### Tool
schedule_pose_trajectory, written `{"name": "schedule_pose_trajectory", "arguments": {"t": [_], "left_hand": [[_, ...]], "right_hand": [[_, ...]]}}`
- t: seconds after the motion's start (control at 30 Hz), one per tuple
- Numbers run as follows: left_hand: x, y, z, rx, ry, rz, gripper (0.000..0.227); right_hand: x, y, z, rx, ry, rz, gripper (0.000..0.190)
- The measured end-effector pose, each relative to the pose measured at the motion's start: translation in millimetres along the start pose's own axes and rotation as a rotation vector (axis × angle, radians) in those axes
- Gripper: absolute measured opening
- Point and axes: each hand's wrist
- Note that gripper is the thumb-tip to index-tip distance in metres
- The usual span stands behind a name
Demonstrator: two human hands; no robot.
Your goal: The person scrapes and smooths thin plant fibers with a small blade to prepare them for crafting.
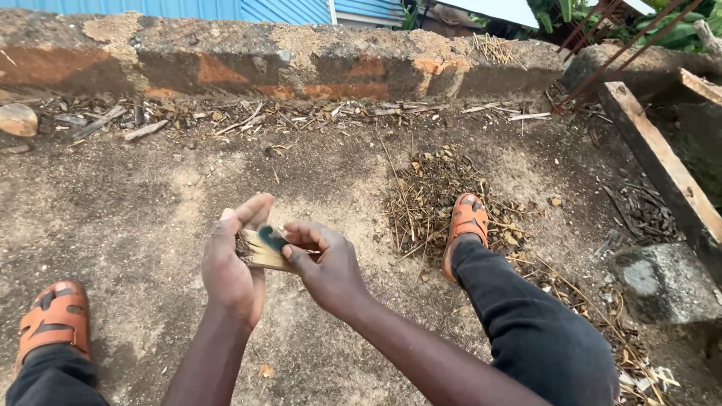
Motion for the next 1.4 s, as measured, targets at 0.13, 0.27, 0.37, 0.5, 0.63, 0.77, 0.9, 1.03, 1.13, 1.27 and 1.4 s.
{"name": "schedule_pose_trajectory", "arguments": {"t": [0.13,0.27,0.37,0.5,0.63,0.77,0.9,1.03,1.13,1.27,1.4], "left_hand": [[-1.8,0.4,2.6,-0.062,0.0,-0.012,0.054],[-1.6,2.3,6.2,-0.063,-0.02,-0.048,0.053],[-1.6,0.8,8.4,-0.068,-0.027,-0.008,0.054],[-6.1,-6.9,6.4,-0.099,-0.008,-0.025,0.053],[1.1,2.9,10.8,-0.073,-0.032,-0.064,0.053],[2.8,1.6,9.3,-0.104,-0.032,-0.091,0.054],[2.2,-1.8,8.6,-0.126,-0.02,-0.078,0.054],[1.9,0.2,6.9,-0.113,-0.012,-0.082,0.054],[-0.2,-0.2,4.4,-0.054,-0.027,-0.069,0.052],[-6.4,-2.3,2.0,-0.05,-0.026,-0.072,0.05],[-3.0,0.0,1.4,-0.035,-0.039,-0.063,0.053]], "right_hand": [[20.4,2.1,-7.6,0.028,0.019,-0.103,0.029],[19.4,1.5,-6.4,0.077,-0.045,-0.141,0.034],[5.1,-3.8,-3.1,0.053,-0.004,-0.081,0.037],[-1.1,-6.3,-12.3,0.006,0.111,-0.021,0.041],[15.9,-6.6,-13.0,0.017,0.133,-0.163,0.044],[4.2,-11.0,-16.5,-0.064,0.153,-0.121,0.041],[-3.9,-16.6,-21.0,-0.144,0.133,-0.095,0.03],[-3.1,-12.2,-15.5,-0.142,0.125,-0.134,0.035],[2.5,-7.8,-13.8,-0.111,0.181,-0.176,0.039],[15.2,-8.9,-16.0,-0.005,0.176,-0.188,0.042],[5.1,-9.6,-10.1,0.05,0.061,-0.084,0.038]]}}
Point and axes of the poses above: each hand's wrist, its own z-axis towards the middle knuckle, its own y-axis out of the back of the hand, x = y × z, and after that the axes turned 2 degrees about x, right-handed
